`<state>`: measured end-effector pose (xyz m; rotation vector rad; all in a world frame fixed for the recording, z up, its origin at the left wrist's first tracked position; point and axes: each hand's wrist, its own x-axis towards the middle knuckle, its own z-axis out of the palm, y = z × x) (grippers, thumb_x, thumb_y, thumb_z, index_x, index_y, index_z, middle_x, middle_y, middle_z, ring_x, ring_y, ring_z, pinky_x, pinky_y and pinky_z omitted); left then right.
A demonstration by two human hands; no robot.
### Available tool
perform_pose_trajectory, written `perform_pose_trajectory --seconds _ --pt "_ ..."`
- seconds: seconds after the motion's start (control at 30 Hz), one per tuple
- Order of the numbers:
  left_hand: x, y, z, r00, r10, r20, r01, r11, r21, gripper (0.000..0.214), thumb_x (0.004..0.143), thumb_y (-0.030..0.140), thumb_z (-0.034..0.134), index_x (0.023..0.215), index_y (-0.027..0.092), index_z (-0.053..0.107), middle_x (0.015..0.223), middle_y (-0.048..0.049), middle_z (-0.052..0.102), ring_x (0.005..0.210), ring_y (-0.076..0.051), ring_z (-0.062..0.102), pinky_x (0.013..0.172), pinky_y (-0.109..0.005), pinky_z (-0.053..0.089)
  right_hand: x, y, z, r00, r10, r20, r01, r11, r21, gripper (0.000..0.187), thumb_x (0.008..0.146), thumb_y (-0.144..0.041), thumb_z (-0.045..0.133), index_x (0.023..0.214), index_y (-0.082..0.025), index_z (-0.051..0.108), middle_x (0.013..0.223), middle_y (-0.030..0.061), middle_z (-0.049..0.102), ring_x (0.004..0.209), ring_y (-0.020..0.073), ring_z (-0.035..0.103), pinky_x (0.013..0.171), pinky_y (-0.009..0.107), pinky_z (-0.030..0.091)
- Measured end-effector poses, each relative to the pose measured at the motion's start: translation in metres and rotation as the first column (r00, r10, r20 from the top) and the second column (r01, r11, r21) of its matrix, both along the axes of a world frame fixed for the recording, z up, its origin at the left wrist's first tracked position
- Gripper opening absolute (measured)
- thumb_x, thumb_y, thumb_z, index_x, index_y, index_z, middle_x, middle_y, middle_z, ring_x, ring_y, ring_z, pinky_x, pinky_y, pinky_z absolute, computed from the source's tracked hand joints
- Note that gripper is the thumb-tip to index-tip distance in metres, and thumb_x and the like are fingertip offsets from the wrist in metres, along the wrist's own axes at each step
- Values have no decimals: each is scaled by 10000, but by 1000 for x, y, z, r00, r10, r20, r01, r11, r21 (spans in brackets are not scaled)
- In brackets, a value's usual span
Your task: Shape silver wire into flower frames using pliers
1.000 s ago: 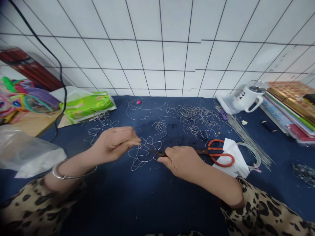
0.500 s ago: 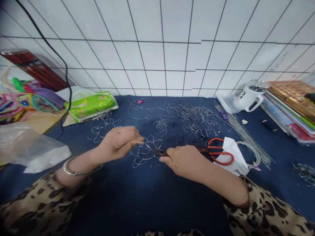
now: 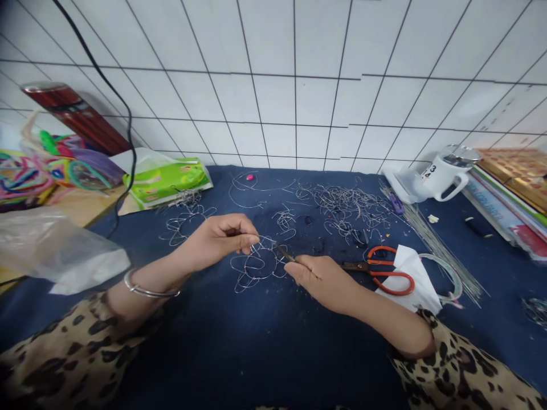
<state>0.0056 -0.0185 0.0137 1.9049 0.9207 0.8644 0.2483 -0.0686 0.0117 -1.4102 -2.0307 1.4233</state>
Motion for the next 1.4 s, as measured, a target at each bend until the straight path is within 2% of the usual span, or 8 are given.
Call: perform_pose_trajectory --seconds 0.07,0.17,0.2,0.23,0.47,0.7,1.1,1.4 --pt "3 -4 -1 994 104 26 -106 991 85 130 823 244 587 748 139 568 559 16 552 498 -72 525 468 -185 454 -3 -4 -3 987 -8 -163 -22 984 -179 472 860 -590 351 702 -168 490 572 -27 474 492 77 458 484 210 369" --pt "8 -13 -1 978 195 79 -208 956 206 116 820 207 586 728 140 562 578 17 530 503 -67 487 459 -189 413 -11 -13 -9 931 -1 -366 -173 880 -443 518 876 -591 297 681 -156 500 518 -23 494 423 82 484 439 211 393" --pt "9 -15 -1 976 203 79 -216 947 239 100 816 196 590 734 141 570 598 12 537 522 -71 490 473 -195 415 -13 -16 -12 915 -9 -403 -210 842 -497 533 872 -600 294 671 -152 502 514 -18 503 411 88 494 426 216 403" --pt "10 -18 -2 976 203 76 -216 938 272 82 811 185 593 743 142 579 618 7 545 543 -76 494 490 -203 421 -16 -18 -14 905 -28 -424 -217 827 -518 533 872 -595 304 667 -147 507 514 -17 506 409 88 501 422 214 407" --pt "15 -26 -2 987 157 34 -154 857 493 36 790 119 604 783 154 600 660 1 582 607 -92 519 567 -236 432 -21 -23 -26 862 -119 -492 -209 801 -560 529 877 -584 313 672 -140 516 486 -24 510 381 83 497 392 199 417" --pt "18 -28 -3 981 194 1 -158 794 587 66 779 94 608 778 155 585 648 12 585 597 -83 517 551 -214 418 -21 -23 -28 850 -138 -508 -213 792 -572 528 880 -570 331 655 -132 523 485 -18 511 377 83 497 381 198 416" --pt "19 -29 -4 979 203 -26 -152 805 574 84 763 78 618 773 152 582 642 13 585 581 -77 509 534 -208 407 -22 -22 -30 850 -165 -500 -197 781 -592 535 865 -590 345 636 -137 512 471 -20 495 364 82 482 365 195 399" --pt "20 -30 -4 969 244 -43 -176 799 575 58 773 98 612 753 146 584 627 7 580 573 -84 505 525 -217 401 -22 -23 -31 856 -148 -495 -194 796 -574 532 875 -584 326 639 -143 506 470 -22 489 367 83 479 370 197 392"
